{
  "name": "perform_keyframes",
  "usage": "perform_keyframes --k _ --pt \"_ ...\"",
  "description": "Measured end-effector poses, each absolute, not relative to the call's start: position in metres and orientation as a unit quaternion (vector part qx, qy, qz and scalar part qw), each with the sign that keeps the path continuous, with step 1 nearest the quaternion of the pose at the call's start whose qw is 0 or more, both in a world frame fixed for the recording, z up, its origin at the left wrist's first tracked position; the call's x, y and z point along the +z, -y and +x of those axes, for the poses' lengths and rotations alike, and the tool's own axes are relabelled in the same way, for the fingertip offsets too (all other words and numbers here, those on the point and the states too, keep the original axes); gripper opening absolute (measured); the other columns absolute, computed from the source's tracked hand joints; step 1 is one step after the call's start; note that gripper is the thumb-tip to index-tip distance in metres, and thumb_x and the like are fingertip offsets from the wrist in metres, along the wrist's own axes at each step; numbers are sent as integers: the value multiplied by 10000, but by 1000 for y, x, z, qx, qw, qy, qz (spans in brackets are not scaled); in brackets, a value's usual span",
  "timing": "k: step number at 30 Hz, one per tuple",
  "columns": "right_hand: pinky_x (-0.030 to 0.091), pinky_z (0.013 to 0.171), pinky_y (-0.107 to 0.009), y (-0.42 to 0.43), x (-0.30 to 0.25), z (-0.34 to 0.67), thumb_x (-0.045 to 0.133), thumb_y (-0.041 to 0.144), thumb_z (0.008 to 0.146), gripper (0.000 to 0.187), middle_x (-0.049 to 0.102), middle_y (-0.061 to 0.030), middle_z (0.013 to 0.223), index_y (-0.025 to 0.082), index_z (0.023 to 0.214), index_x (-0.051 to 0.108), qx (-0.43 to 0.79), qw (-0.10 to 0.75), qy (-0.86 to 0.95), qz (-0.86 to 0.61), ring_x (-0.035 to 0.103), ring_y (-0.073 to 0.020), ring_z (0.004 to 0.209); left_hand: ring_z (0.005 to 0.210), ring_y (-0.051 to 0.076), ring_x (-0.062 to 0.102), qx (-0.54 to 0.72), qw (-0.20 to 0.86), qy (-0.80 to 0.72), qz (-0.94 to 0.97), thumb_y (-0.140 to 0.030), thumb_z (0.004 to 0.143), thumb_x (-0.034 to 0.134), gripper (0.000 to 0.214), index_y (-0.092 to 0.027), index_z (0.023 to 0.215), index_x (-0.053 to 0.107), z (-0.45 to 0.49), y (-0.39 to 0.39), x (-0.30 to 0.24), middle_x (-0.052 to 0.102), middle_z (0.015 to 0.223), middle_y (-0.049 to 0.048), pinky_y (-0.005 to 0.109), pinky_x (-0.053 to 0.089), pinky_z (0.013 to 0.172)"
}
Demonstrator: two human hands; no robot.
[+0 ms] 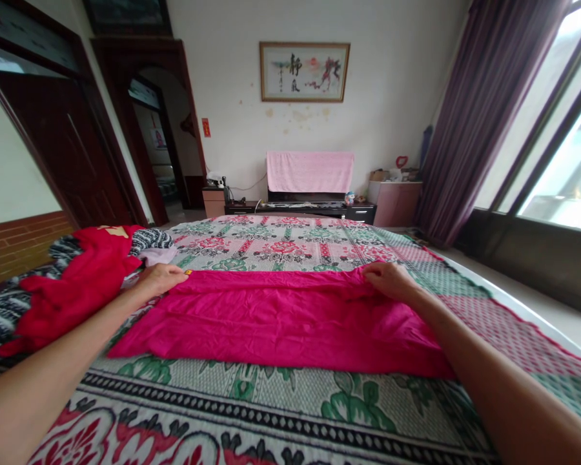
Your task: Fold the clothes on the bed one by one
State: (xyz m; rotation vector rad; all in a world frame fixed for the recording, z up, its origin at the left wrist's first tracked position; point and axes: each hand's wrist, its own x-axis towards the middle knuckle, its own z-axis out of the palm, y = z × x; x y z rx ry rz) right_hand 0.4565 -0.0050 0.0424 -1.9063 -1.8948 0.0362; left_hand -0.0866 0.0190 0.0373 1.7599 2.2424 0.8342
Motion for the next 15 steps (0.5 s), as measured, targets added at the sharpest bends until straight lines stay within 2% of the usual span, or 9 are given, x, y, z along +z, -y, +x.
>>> perform_keyframes --k 3,9,13,15 --pt "463 662 -250 5 49 465 577 260 762 196 721 -27 787 218 842 751 21 254 662 -704 642 -183 747 555 188 507 278 59 -743 605 -332 557 700 118 -237 505 653 -85 -27 32 558 482 20 252 260 513" --pt "467 499 -197 20 65 484 592 189 772 223 689 -75 711 132 962 693 117 384 519 -754 637 -144 618 550 179 455 281 24 -732 620 -284 666 653 164 -203 528 618 -89 -35 26 494 487 18 253 226 532" --pt "469 434 -197 24 64 492 662 130 702 148 674 -58 681 133 846 692 184 394 483 -759 613 -126 532 587 170 449 281 16 -725 629 -283 685 648 131 -208 583 616 -94 -37 22 490 503 -8 233 216 552" --pt "458 402 -202 25 64 493 688 111 669 125 666 -54 652 130 792 684 220 389 477 -757 605 -130 500 597 173 451 308 80 -714 623 -265 663 664 111 -211 586 605 -96 -38 25 478 488 -16 230 210 556"
